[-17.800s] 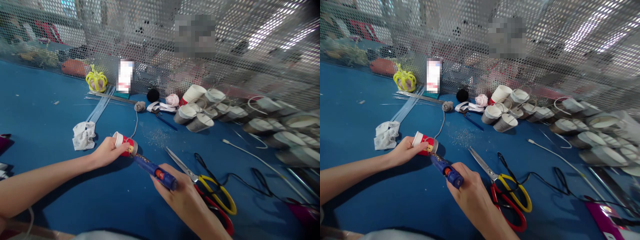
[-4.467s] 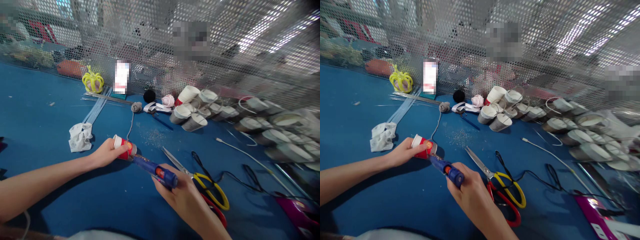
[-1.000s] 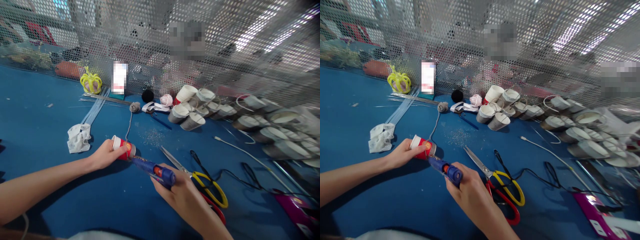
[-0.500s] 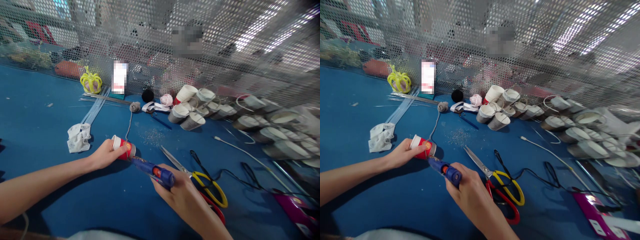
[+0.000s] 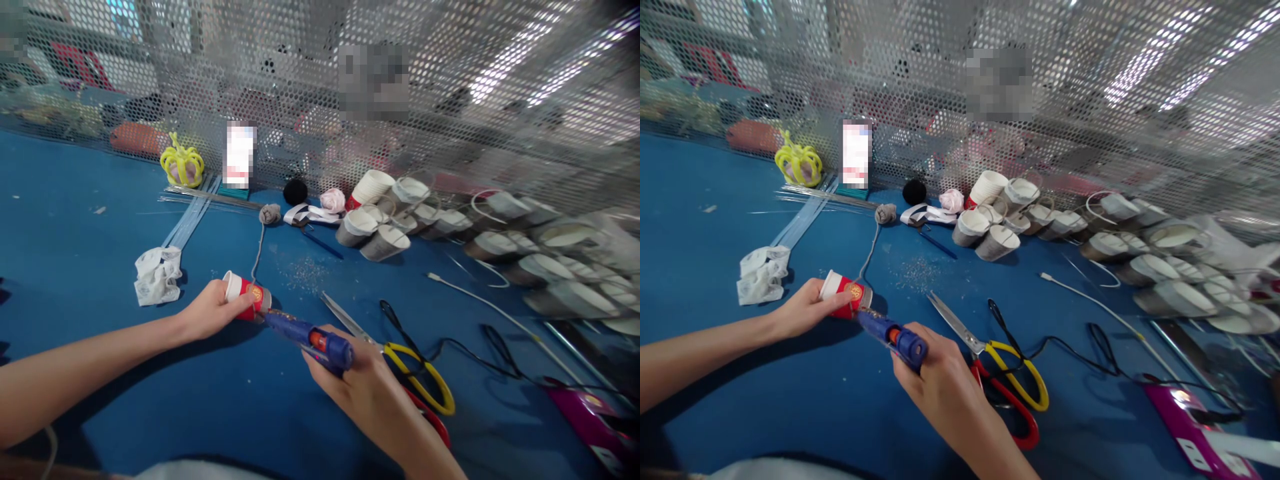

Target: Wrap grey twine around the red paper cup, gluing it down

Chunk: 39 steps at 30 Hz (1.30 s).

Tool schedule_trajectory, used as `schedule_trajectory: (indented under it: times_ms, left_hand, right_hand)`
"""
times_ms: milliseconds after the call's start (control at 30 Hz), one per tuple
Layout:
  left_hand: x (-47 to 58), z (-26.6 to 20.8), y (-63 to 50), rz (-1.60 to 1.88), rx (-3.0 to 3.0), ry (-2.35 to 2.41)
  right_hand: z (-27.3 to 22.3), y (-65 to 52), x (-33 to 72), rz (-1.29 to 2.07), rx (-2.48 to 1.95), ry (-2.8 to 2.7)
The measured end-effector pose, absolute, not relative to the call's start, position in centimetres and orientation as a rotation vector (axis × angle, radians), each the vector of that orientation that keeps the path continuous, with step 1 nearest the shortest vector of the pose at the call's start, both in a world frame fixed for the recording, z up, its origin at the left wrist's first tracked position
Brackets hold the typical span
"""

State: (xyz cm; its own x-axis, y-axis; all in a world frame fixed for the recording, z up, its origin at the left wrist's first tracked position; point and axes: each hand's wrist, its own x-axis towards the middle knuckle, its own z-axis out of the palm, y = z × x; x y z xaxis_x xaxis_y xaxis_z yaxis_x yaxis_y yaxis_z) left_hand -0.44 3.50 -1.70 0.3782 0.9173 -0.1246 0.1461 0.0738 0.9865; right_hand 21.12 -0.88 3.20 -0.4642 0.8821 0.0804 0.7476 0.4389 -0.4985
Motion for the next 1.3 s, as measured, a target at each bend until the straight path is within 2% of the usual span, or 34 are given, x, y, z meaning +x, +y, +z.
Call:
schedule_trajectory:
  times_ms: [800, 1067, 1167, 1300]
  left_hand:
    - [-0.4, -1.8, 3.6, 0.767, 1.395, 1.109]
    - [-0.3, -1.5, 3.5, 0.766, 1.391, 1.055]
    - [-0.4, -1.5, 3.4, 0.760, 1.443, 1.068]
    - [-0.6, -2.0, 3.3, 0.763, 1.507, 1.127]
  right_hand:
    - [4.0, -1.1, 20.7, 0.552, -1.528, -2.407]
    - [3.3, -0.6, 21.3, 0.494, -1.406, -2.297]
    - [3.4, -0.4, 21.3, 0.559, -1.488, -2.222]
    - [3.5, 0.0, 21.3, 0.812, -1.693, -1.951]
